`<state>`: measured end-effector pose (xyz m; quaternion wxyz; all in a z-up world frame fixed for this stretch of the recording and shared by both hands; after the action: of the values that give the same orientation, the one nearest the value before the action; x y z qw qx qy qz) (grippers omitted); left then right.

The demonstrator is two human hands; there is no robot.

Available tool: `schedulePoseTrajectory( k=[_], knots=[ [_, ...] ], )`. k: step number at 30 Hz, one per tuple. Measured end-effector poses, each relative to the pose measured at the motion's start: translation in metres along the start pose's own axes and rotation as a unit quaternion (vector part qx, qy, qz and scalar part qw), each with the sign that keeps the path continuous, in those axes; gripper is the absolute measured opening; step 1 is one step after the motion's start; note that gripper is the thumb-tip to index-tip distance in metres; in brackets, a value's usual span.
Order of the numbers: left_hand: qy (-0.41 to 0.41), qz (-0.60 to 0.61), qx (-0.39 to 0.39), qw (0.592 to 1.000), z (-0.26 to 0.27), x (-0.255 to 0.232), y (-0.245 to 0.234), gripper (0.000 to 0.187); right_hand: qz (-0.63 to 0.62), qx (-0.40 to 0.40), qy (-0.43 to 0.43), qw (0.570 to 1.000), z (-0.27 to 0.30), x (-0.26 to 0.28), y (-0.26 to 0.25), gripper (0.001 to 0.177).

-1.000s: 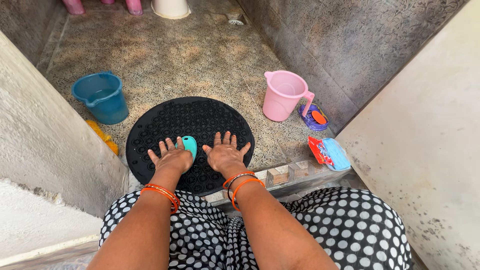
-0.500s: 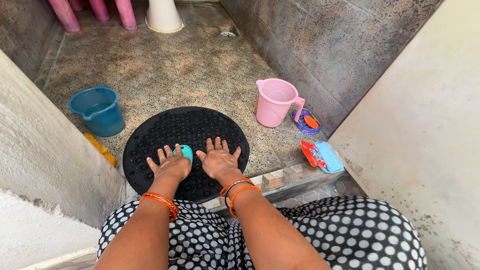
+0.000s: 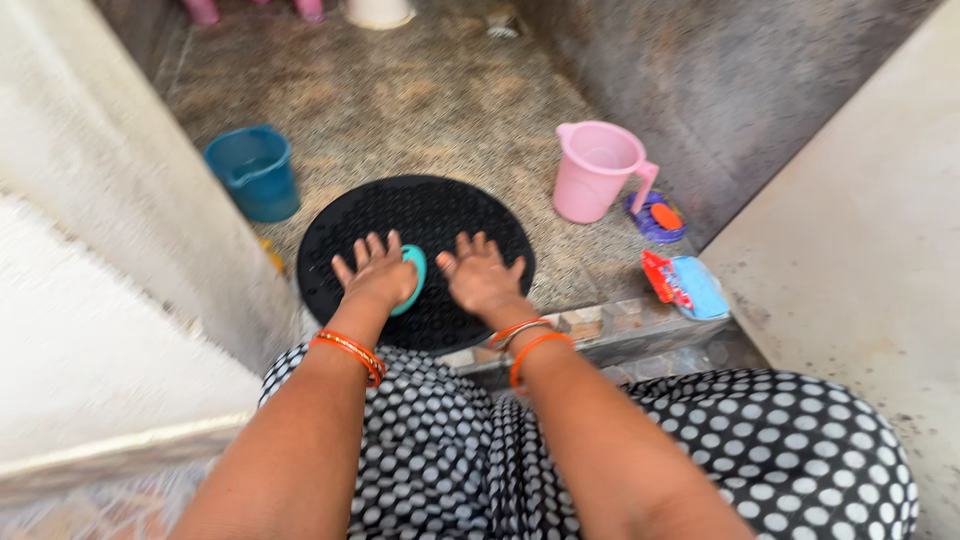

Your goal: The person prepares a cleaning solution by pouring water from a bucket into a pink jug, then into a blue jug containing detergent powder. They pour the soapy water onto a black bath mat and scrub it with a green scrubber.

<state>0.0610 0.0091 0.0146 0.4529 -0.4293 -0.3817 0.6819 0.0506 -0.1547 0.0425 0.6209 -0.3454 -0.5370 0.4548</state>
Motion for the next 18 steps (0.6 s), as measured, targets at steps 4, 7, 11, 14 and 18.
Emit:
schedulePoseTrajectory(
  k=[4,7,11,14,18],
  knots=[
    [0.022,0.029,-0.021,0.999,0.008,0.008,-0.018,0.07,-0.079,-0.033,0.017,0.996,-0.014,-0.033,-0.01,0.074],
    [0.023,0.023,-0.023,0.999,0.013,0.018,-0.015,0.07,-0.12,-0.047,0.018,0.992,-0.022,-0.067,-0.007,0.079],
    [0.019,0.005,-0.01,1.0,0.016,0.026,-0.003,0.068,-0.126,-0.048,-0.012,0.991,-0.031,-0.077,0.013,0.082],
    [0.007,-0.003,0.004,1.0,0.018,0.032,0.006,0.067,-0.12,-0.022,-0.039,0.992,-0.034,-0.063,0.034,0.081],
    [-0.011,-0.011,0.017,1.0,0.021,0.036,0.01,0.066,-0.129,0.008,-0.057,0.99,-0.026,-0.04,0.047,0.079]
  ],
)
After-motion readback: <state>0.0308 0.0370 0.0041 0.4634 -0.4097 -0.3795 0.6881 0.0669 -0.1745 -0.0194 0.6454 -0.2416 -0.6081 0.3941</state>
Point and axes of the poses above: each hand's wrist, its own z-axis away from the middle knuckle, its own y-axis out of the palm, x = y × z, the point moved 10 cm from there along -z, towards the middle knuckle, and after that the axes turned 5 degrees about -z, right-handed, at the moved point
